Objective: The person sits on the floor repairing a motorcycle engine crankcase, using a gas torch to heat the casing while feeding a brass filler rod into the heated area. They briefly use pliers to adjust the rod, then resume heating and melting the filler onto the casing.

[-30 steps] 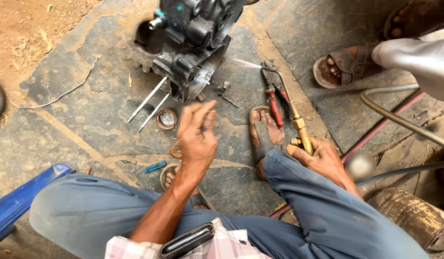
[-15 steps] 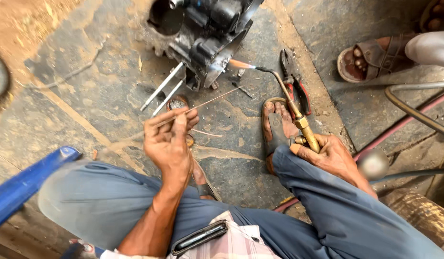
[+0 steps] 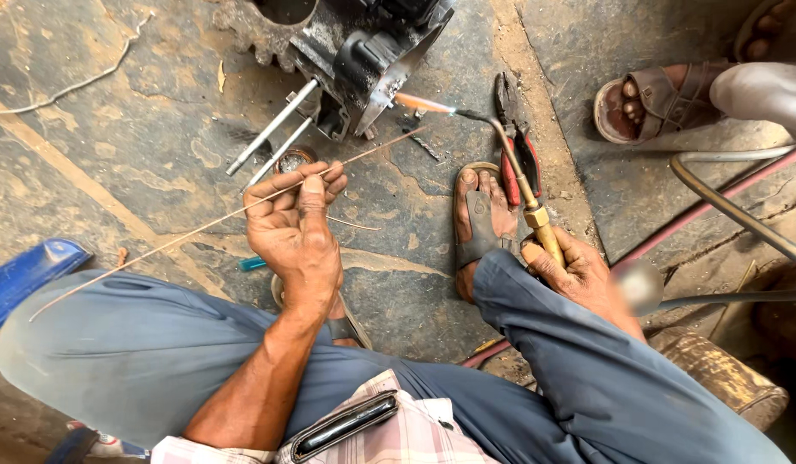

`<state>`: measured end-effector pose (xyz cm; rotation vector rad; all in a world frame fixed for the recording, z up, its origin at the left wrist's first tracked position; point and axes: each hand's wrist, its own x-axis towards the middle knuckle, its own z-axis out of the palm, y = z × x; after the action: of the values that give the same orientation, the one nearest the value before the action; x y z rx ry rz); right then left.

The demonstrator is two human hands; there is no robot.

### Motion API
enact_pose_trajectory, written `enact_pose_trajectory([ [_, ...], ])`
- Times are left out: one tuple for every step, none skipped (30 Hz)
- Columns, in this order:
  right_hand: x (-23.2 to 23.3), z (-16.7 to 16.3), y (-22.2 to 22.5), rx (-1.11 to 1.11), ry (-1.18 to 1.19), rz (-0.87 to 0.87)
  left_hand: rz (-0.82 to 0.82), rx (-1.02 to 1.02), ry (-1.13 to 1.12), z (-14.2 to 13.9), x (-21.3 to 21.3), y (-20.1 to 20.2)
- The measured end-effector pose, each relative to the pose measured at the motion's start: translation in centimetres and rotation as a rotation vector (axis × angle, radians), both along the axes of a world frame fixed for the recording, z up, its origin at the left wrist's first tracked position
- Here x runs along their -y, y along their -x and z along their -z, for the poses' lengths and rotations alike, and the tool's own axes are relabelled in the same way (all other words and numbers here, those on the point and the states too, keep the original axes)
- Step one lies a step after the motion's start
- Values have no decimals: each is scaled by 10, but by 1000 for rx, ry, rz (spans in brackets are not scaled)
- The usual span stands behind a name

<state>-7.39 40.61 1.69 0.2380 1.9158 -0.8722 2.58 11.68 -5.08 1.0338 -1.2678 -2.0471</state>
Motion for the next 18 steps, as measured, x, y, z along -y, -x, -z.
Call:
enact_pose_trajectory([
  [-1,-1,-2,3,-8,22,0,7,-1,0,0,-1],
  [-2,0,-2,3,-13,14,-1,10,1,0,0,0],
  [-3,0,-1,4,-18,3,-4,13,4,0,0,0],
  [-4,0,-2,9,-26,-5,0,25,8,-1,0,0],
  [-4,1,-2,5,-21,-14,6,33,13,-2,1,0],
  [-4,2,-1,-3,-14,-25,10,38,21,-1,1,1],
  [-5,3,-1,-9,-8,-34,12,37,30,-2,1,2],
  [-5,3,-1,-12,-9,-41,16,40,37,-2,1,2],
  [-5,3,-1,-19,-8,-49,20,39,45,-2,0,3],
  [-5,4,0,-28,-6,-58,22,34,45,-2,1,3],
  [-5,4,-1,-31,-12,-59,27,32,43,-2,1,3],
  [-5,3,-1,-31,-19,-61,31,33,39,-2,0,2],
  [-5,3,-1,-34,-25,-65,29,30,34,-2,0,2],
  [-4,3,-1,-29,-19,-49,29,25,31,-2,0,2],
  [-4,3,-1,-22,-14,-34,29,23,26,-2,0,1],
  [-4,2,-1,-14,-10,-19,34,21,26,-2,0,1],
  [-4,2,-1,-14,-17,-24,39,17,27,-2,0,1],
  [-4,2,-1,-13,-25,-31,43,13,29,-1,0,1],
])
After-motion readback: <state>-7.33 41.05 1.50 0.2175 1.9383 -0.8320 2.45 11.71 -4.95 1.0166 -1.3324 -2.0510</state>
